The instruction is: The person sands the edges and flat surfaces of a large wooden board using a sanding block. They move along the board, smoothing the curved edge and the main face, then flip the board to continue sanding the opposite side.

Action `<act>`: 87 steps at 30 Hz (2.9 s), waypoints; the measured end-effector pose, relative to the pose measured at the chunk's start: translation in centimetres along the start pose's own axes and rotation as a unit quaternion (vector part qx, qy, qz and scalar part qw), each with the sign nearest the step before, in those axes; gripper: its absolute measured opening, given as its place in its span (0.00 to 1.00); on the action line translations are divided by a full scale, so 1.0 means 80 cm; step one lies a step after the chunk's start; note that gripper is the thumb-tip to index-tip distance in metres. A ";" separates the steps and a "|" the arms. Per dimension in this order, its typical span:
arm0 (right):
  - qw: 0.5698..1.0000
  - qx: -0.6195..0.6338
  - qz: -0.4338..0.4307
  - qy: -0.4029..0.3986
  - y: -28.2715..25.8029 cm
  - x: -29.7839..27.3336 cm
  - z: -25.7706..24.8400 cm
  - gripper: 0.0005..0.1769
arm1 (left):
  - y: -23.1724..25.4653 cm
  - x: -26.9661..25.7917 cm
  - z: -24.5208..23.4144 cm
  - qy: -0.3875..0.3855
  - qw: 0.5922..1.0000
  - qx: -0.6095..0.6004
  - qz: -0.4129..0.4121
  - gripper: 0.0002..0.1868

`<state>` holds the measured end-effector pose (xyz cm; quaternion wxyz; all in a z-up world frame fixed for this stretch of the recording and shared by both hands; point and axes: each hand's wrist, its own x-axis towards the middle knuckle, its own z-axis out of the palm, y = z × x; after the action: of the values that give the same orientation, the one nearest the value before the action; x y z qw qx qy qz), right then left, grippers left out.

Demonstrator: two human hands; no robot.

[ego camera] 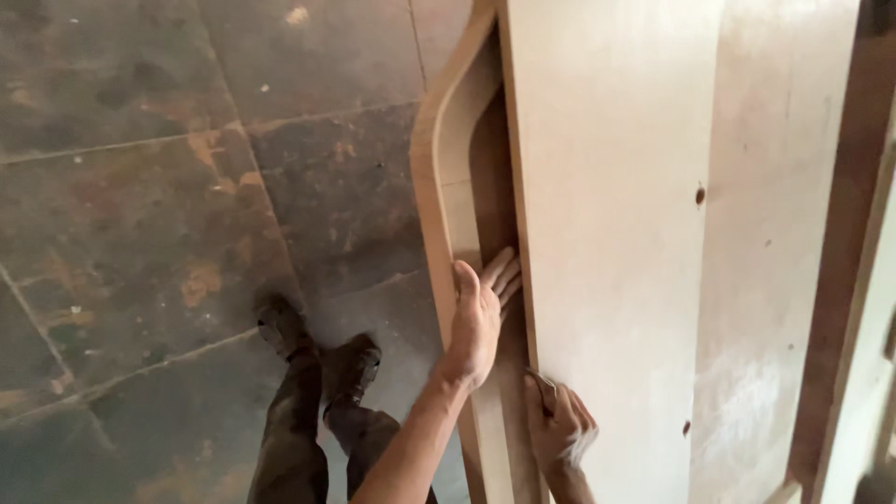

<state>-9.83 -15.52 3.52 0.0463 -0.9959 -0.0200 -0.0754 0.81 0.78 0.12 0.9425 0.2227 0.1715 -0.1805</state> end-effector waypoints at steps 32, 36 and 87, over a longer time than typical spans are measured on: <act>0.997 -0.004 0.071 -0.015 -0.030 0.053 0.017 0.10 | -0.010 -0.001 -0.010 -0.028 0.999 0.023 -0.015 0.66; 0.994 -0.044 0.090 -0.038 -0.020 0.060 0.022 0.11 | -0.005 0.001 -0.008 -0.053 0.998 0.017 -0.041 0.66; 0.997 0.054 -0.052 0.011 -0.133 0.412 0.103 0.15 | 0.082 0.106 -0.019 0.024 0.993 0.031 -0.111 0.62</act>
<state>23.45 -3.05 1.35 0.0962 -0.9887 -0.0756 -0.0870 10.64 4.74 -2.23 0.9051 0.2356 0.2116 -0.2836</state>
